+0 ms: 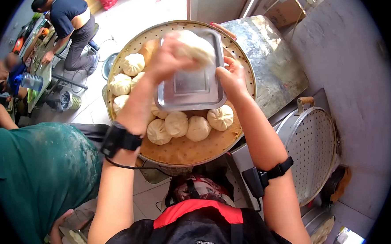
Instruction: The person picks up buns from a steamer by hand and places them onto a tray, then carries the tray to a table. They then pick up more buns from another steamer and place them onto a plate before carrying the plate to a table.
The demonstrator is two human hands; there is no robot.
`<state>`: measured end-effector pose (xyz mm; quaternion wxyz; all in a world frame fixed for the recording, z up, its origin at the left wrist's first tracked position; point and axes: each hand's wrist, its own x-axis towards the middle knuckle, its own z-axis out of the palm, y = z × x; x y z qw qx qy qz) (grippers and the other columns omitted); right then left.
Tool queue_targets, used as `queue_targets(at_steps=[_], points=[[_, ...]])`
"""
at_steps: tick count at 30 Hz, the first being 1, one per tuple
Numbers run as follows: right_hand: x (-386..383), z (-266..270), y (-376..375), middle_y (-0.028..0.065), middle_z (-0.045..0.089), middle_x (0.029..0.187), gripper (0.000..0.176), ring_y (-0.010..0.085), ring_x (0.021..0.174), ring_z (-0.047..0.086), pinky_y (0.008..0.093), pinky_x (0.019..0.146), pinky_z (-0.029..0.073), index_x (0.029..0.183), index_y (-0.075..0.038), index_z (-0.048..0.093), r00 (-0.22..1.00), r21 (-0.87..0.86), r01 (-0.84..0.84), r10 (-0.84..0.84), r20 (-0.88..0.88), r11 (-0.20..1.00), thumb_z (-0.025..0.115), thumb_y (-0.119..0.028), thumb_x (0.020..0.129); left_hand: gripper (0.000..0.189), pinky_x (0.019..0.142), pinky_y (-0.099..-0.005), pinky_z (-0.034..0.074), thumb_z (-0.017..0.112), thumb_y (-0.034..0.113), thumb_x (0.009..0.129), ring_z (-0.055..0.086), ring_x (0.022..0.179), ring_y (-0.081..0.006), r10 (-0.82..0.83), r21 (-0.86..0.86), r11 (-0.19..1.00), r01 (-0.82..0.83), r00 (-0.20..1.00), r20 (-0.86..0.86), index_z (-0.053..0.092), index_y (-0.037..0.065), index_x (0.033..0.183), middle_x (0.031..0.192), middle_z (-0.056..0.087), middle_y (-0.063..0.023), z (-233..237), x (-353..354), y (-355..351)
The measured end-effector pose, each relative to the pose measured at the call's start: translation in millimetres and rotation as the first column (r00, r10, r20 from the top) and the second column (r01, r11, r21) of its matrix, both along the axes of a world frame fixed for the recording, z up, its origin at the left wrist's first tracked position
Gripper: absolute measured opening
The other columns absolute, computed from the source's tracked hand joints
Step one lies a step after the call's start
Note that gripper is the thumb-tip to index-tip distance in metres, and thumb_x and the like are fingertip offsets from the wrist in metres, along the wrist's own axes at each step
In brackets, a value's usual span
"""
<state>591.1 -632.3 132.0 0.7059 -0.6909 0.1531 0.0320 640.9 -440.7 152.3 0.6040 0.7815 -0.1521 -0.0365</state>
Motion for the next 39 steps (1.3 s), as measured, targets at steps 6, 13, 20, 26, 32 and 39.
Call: queue_targets(at_steps=[6,13,20,26,32,39], points=[[-73,-4,-40,0.0141,0.059,0.112,0.037,0.0187,0.099,0.06,0.0305,0.086,0.049,0.12,0.006,0.047,0.981,0.237,0.067,-0.107,0.16,0.969,0.048,0.002,0.083,0.071,0.108,-0.047,0.021,0.073,0.046,0.063,0.022,0.135,-0.0387,-0.16,0.284,0.959,0.014,0.854,0.495,0.054,0.013,0.123,0.142,0.031,-0.0218,22,-79,-19],[-228,0,-201,0.0125,0.059,0.11,0.039,0.0201,0.099,0.06,0.0327,0.089,0.049,0.117,0.003,0.049,0.899,0.09,0.414,-0.423,0.113,0.906,0.045,0.005,0.079,0.053,0.102,-0.0388,0.032,0.065,0.016,0.079,0.042,0.122,-0.0319,0.599,0.104,0.78,-0.618,0.784,0.166,0.044,0.0,0.125,0.132,0.042,-0.0208,-39,-164,131],[-381,-60,-335,0.0083,0.057,0.105,0.034,0.0193,0.092,0.058,0.0304,0.078,0.047,0.116,0.002,0.051,0.599,-0.103,0.799,-0.799,0.052,0.592,0.052,-0.005,0.083,0.044,0.099,-0.0369,0.036,0.053,0.026,0.091,0.047,0.117,-0.0235,0.41,-0.217,0.341,-0.915,0.352,-0.841,0.045,0.004,0.127,0.127,0.049,-0.0101,-158,-250,180],[-410,-75,-332,0.0092,0.055,0.108,0.039,0.0204,0.094,0.056,0.0318,0.079,0.045,0.118,0.003,0.049,0.47,-0.131,0.876,-0.882,0.022,0.464,0.054,-0.007,0.081,0.01,0.051,-0.0277,0.044,0.06,0.014,0.084,0.053,0.058,-0.0144,0.429,-0.172,0.359,-0.917,0.326,-0.842,0.057,0.006,0.09,0.071,0.057,-0.0024,-155,-238,175],[-424,-102,-347,0.0099,0.057,0.108,0.041,0.0212,0.096,0.056,0.0325,0.082,0.045,0.119,0.002,0.051,0.492,-0.2,0.853,-0.871,-0.002,0.483,0.056,-0.006,0.079,0.003,0.048,-0.0253,0.04,0.058,0.008,0.082,0.047,0.053,-0.0129,0.408,-0.195,0.353,-0.915,0.338,-0.848,0.055,0.006,0.082,0.064,0.05,-0.0008,-143,-237,179],[-402,-54,-302,0.0162,0.061,0.107,0.046,0.0296,0.095,0.061,0.04,0.079,0.05,0.111,0.003,0.057,0.49,-0.598,0.691,-0.871,-0.027,0.407,0.067,-0.012,0.069,0.042,0.095,-0.0458,0.043,0.043,0.028,0.091,0.053,0.112,-0.0282,0.004,-0.322,0.552,-0.769,0.388,-0.921,0.05,0.003,0.124,0.125,0.054,-0.0131,-129,-228,169]])
